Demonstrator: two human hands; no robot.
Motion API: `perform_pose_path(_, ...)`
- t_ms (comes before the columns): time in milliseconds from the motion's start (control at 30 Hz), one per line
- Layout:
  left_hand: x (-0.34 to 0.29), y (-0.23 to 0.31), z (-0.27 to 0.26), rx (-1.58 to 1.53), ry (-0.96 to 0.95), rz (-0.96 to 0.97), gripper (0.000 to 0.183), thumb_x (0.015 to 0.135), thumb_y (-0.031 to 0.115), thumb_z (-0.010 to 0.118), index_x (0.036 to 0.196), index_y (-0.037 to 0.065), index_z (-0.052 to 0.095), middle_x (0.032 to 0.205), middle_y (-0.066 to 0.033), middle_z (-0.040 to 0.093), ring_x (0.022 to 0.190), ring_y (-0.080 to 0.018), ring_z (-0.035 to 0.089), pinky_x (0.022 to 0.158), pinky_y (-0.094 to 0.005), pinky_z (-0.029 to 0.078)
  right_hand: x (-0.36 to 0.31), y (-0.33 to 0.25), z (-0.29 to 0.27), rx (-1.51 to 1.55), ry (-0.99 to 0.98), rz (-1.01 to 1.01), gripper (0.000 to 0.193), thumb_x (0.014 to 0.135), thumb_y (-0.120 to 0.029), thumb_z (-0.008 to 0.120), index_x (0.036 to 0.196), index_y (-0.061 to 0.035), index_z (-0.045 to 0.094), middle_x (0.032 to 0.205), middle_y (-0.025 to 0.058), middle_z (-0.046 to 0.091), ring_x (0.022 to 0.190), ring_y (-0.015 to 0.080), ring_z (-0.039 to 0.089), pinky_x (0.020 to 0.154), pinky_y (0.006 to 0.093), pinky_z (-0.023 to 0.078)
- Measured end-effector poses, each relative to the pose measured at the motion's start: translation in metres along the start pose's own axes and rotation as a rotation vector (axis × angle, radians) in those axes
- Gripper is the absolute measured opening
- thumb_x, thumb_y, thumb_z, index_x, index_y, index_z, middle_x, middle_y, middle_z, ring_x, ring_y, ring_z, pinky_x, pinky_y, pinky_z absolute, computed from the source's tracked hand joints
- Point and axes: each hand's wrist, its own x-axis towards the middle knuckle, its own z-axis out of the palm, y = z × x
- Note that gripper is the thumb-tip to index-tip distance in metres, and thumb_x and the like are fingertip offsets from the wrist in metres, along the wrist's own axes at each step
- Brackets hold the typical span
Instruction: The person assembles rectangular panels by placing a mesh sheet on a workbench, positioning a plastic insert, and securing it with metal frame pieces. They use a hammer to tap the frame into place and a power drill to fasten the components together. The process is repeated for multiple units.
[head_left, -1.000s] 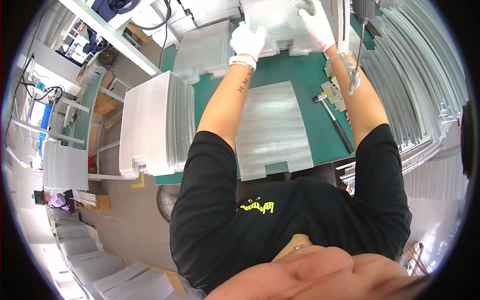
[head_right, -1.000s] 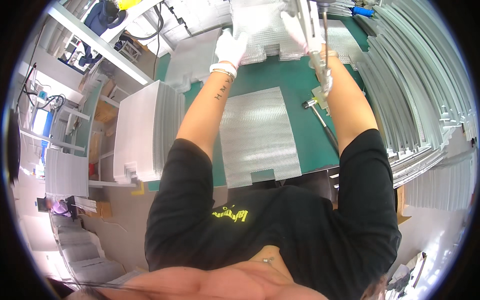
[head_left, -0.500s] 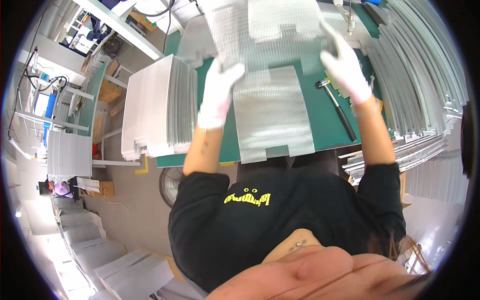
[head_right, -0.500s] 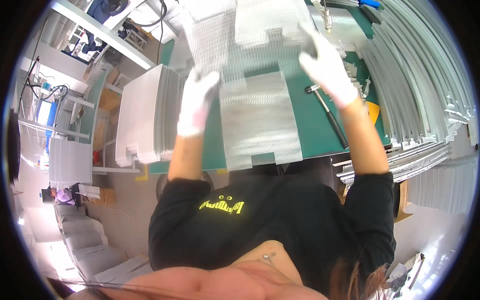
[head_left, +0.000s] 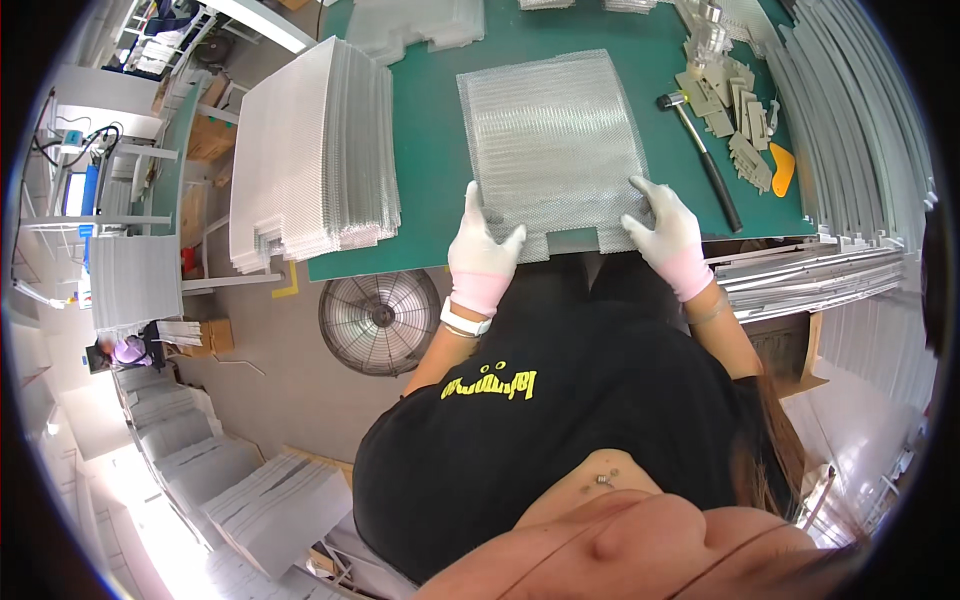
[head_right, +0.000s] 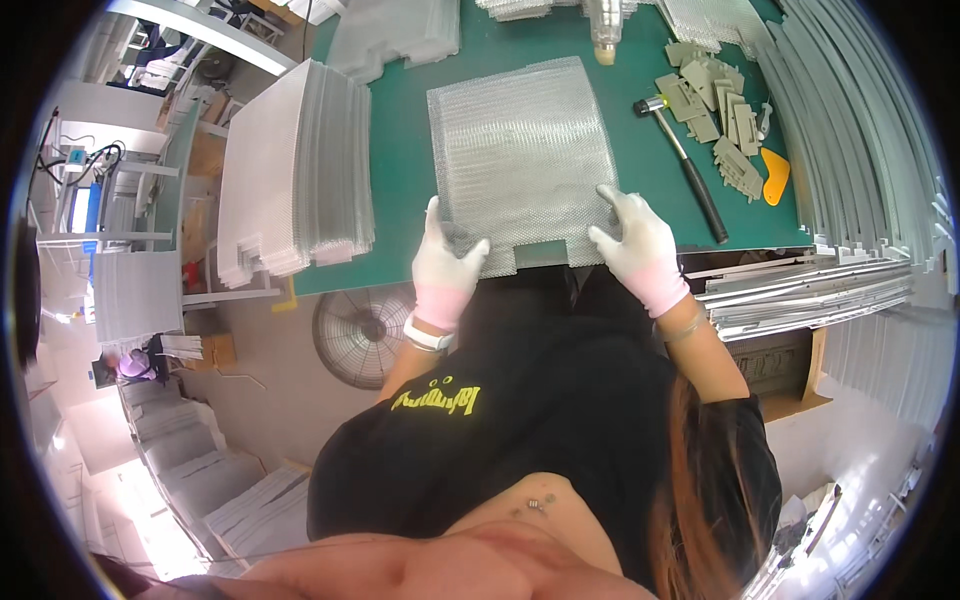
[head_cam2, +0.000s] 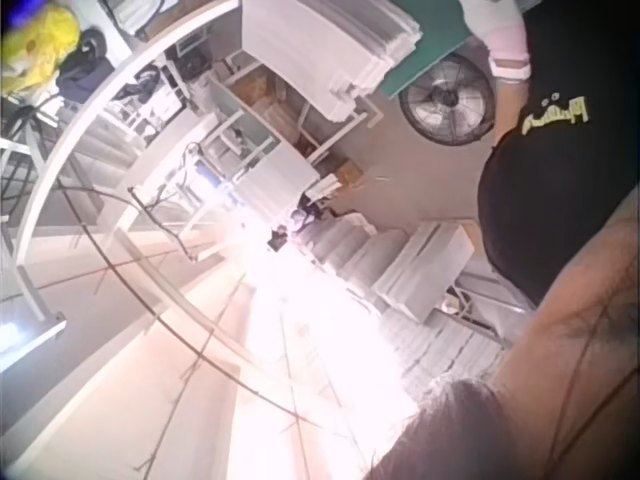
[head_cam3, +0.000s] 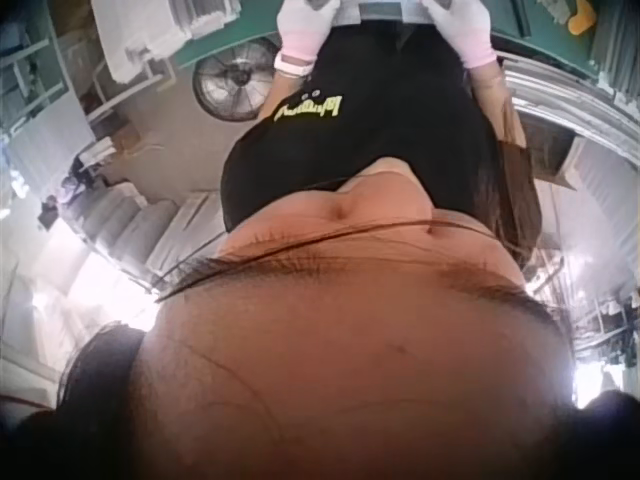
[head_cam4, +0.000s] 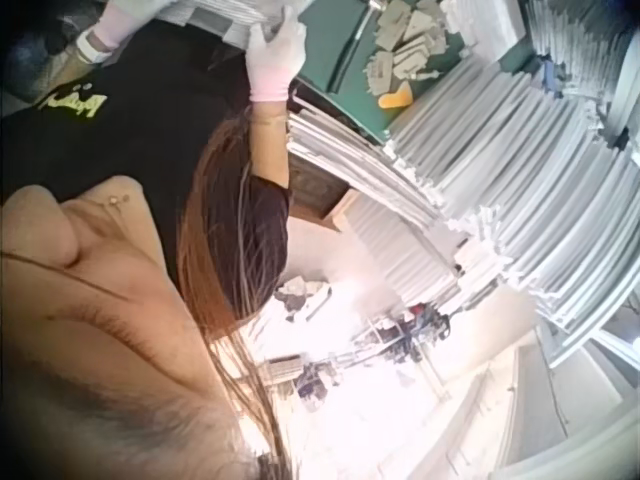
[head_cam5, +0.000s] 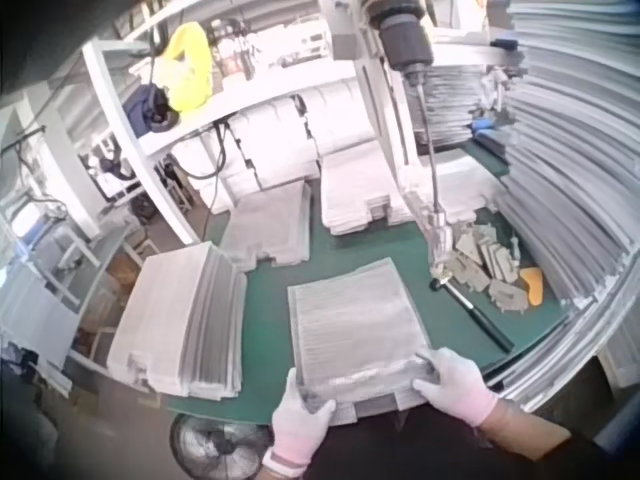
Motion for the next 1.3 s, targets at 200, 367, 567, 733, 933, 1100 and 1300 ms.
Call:
perform_pose_path(200,0.000,-0.007,0.013,0.062,-0.008,0.006,0.091,0.081,0.027,0.084,0.152,-0.005,0.038,0.144,-0.0248,0.057,0.129,-0.0360,0.060,0.106,-0.0394,0.050,-0.004,0.011,0.014,-0.078,-0.049,0.035,0.053,0.086,-0.023,0.075,0.135,-0.0079,0.060,0.105,0.0156,0.063,0.097,0.0345,0.065,0.085,0.0418,0.054)
perform_pose_path(367,0.002,-0.006,0.010,0.096,-0.098,-0.082,0.087,0.081,0.029,0.083,0.151,-0.003,0.041,0.143,-0.0231,0.058,0.129,-0.0349,0.060,0.105,-0.0397,0.051,-0.007,0.014,0.019,-0.136,-0.080,0.066,0.055,0.088,-0.027,0.074,0.137,-0.0091,0.058,0.107,0.0153,0.062,0.098,0.0344,0.065,0.085,0.0419,0.054)
perform_pose_path(567,0.001,-0.011,0.013,0.115,-0.100,-0.071,0.084,0.082,0.030,0.083,0.150,0.000,0.044,0.140,-0.0212,0.060,0.126,-0.0334,0.062,0.103,-0.0398,0.052,-0.004,0.010,0.015,-0.169,-0.146,0.119,0.054,0.088,-0.026,0.073,0.137,-0.0094,0.058,0.109,0.0171,0.062,0.097,0.0361,0.065,0.084,0.0429,0.055)
perform_pose_path(733,0.000,-0.018,0.016,0.168,-0.033,0.039,0.084,0.083,0.034,0.081,0.151,0.004,0.042,0.123,-0.0169,0.064,0.108,-0.0352,0.067,0.088,-0.0418,0.057,-0.001,0.003,0.010,-0.192,-0.153,0.116,0.054,0.088,-0.027,0.073,0.137,-0.0100,0.058,0.108,0.0179,0.061,0.097,0.0369,0.065,0.084,0.0432,0.055)
perform_pose_path(933,0.009,-0.008,0.007,0.254,-0.135,-0.111,0.087,0.079,0.034,0.086,0.149,0.002,0.046,0.142,-0.0190,0.054,0.119,-0.0359,0.062,0.096,-0.0409,0.054,0.015,0.015,-0.012,-0.203,-0.295,0.074,0.047,0.086,-0.035,0.073,0.128,-0.0130,0.066,0.104,0.0164,0.062,0.098,0.0367,0.065,0.087,0.0439,0.055)
perform_pose_path(1100,0.035,-0.014,-0.005,0.481,-0.151,0.292,0.084,0.076,0.042,0.085,0.148,0.015,0.053,0.158,-0.0193,0.040,0.145,-0.0452,0.035,0.119,-0.0571,0.029,0.089,0.113,-0.087,-0.326,0.272,0.328,0.053,0.086,-0.036,0.069,0.133,-0.0107,0.064,0.120,0.0174,0.070,0.113,0.0356,0.066,0.099,0.0439,0.053)
perform_pose_path(1300,0.038,-0.021,-0.006,0.434,-0.375,0.326,0.073,0.078,0.044,0.080,0.143,0.019,0.058,0.158,-0.0163,0.040,0.149,-0.0459,0.028,0.123,-0.0645,0.013,0.116,0.202,-0.121,-0.781,0.149,0.367,0.062,0.090,-0.033,0.064,0.148,-0.0127,0.053,0.136,0.0170,0.064,0.116,0.0356,0.066,0.100,0.0471,0.053)
